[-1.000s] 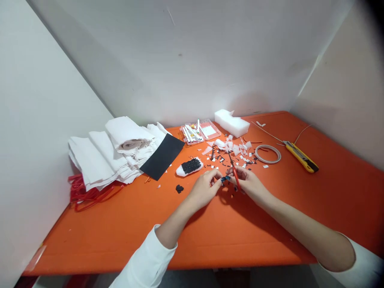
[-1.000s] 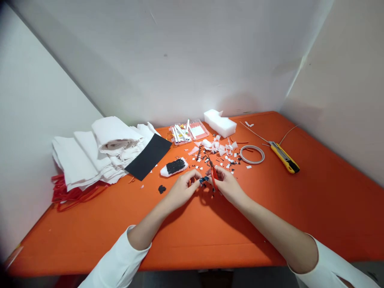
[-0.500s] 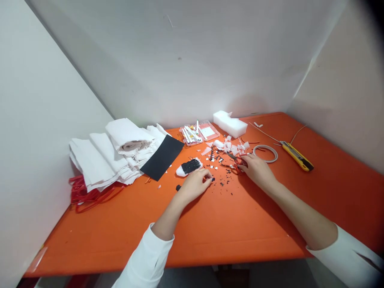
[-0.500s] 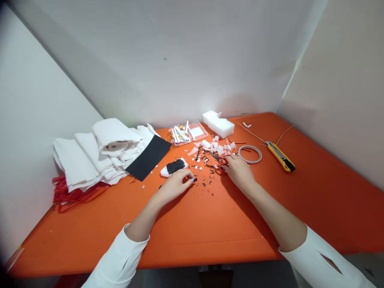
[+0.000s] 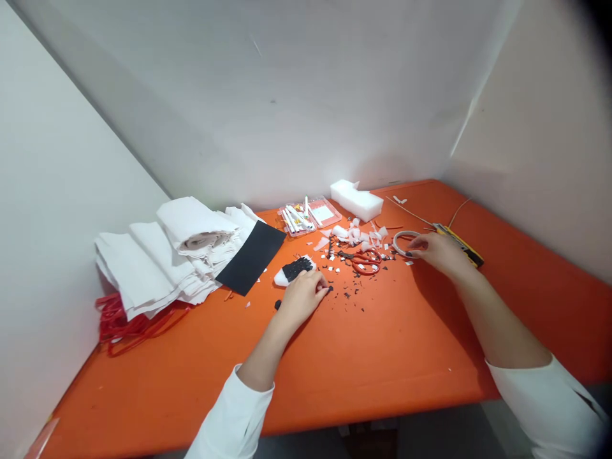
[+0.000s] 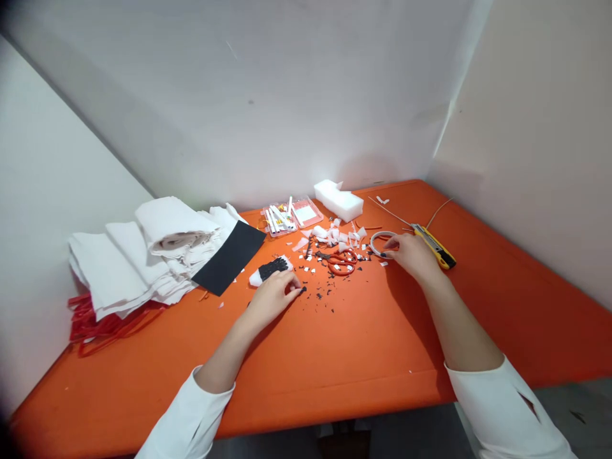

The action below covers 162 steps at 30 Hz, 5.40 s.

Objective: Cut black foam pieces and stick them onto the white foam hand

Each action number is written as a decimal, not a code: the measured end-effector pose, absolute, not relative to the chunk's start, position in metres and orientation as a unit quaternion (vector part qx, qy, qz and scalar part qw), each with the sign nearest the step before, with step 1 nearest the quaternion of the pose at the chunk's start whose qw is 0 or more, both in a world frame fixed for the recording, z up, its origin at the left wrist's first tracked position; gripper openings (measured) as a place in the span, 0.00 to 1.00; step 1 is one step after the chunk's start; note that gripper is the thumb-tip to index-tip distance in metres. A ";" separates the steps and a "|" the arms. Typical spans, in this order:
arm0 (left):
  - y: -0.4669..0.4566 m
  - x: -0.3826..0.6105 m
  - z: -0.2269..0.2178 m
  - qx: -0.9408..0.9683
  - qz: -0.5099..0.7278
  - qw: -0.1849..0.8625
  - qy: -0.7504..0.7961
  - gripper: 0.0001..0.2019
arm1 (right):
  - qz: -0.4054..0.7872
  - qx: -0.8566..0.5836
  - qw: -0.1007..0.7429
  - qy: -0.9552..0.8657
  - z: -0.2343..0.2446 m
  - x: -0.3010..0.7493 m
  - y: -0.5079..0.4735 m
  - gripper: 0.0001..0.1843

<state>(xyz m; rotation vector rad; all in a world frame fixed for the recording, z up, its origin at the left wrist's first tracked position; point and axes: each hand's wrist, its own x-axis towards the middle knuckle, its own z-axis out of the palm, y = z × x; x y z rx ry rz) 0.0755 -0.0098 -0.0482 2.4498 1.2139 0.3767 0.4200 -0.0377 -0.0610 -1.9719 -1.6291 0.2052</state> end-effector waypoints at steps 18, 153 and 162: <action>-0.010 0.074 -0.049 0.897 0.192 0.141 0.373 0.12 | 0.088 -0.706 0.450 -0.540 -0.053 0.386 -0.042 0.12; -0.044 0.091 -0.044 0.894 0.348 -0.046 0.277 0.10 | 0.421 -0.494 0.415 -0.637 -0.043 0.282 -0.089 0.12; -0.044 0.091 -0.040 0.907 0.344 -0.135 0.202 0.08 | 0.352 -0.507 0.411 -0.671 -0.043 0.282 -0.088 0.12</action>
